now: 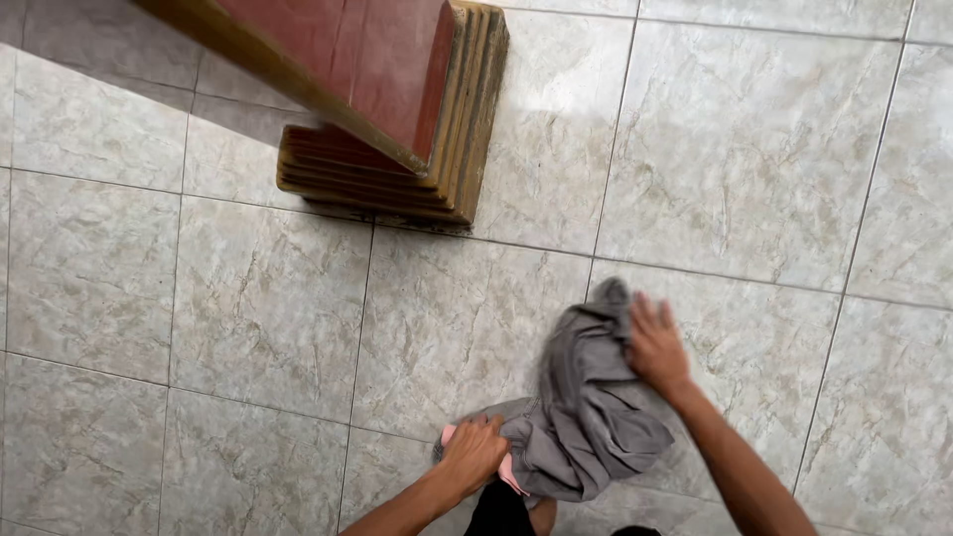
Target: The person lays gray pants on the tiled floor and rubs the fabric with a pink sanding block. They then pour water from a plastic container onto the pants, continue rubbing the wet fabric across the tiles, wring the pants, and finally hold them up.
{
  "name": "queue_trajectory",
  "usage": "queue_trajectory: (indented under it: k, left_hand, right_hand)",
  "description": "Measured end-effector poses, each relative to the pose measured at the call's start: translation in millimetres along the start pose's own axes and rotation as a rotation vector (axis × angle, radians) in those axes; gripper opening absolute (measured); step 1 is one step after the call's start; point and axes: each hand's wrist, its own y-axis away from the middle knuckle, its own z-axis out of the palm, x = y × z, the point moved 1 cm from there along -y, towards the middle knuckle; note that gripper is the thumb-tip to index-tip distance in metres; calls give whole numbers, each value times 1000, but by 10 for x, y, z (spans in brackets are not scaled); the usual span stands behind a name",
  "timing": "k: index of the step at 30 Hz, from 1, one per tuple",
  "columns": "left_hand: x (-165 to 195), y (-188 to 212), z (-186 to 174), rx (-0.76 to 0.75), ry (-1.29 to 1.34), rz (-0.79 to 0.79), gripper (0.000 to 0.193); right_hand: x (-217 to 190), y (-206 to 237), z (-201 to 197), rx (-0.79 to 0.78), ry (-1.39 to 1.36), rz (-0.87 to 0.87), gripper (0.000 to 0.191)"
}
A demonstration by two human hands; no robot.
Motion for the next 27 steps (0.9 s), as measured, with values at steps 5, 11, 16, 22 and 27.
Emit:
queue_trajectory:
  k: [5,11,16,22,27]
  left_hand:
    - [-71,239,97,310,200,-8,19]
    - [104,647,447,295,6,24,37]
    - [419,1385,530,-245,-8,46,13]
    - [690,1857,842,-124,346,87,15]
    - [274,2192,1506,-7,505,-69,16]
  right_hand:
    - [912,-320,-492,383,-187,782,25]
    - [-1289,-1189,-132,372,-290,192,70]
    - [-1865,1104,-113,339,-347,171,66]
    - [-301,2733,-438,319,-51,1015,63]
    - [-820,846,0,529,249,1008,64]
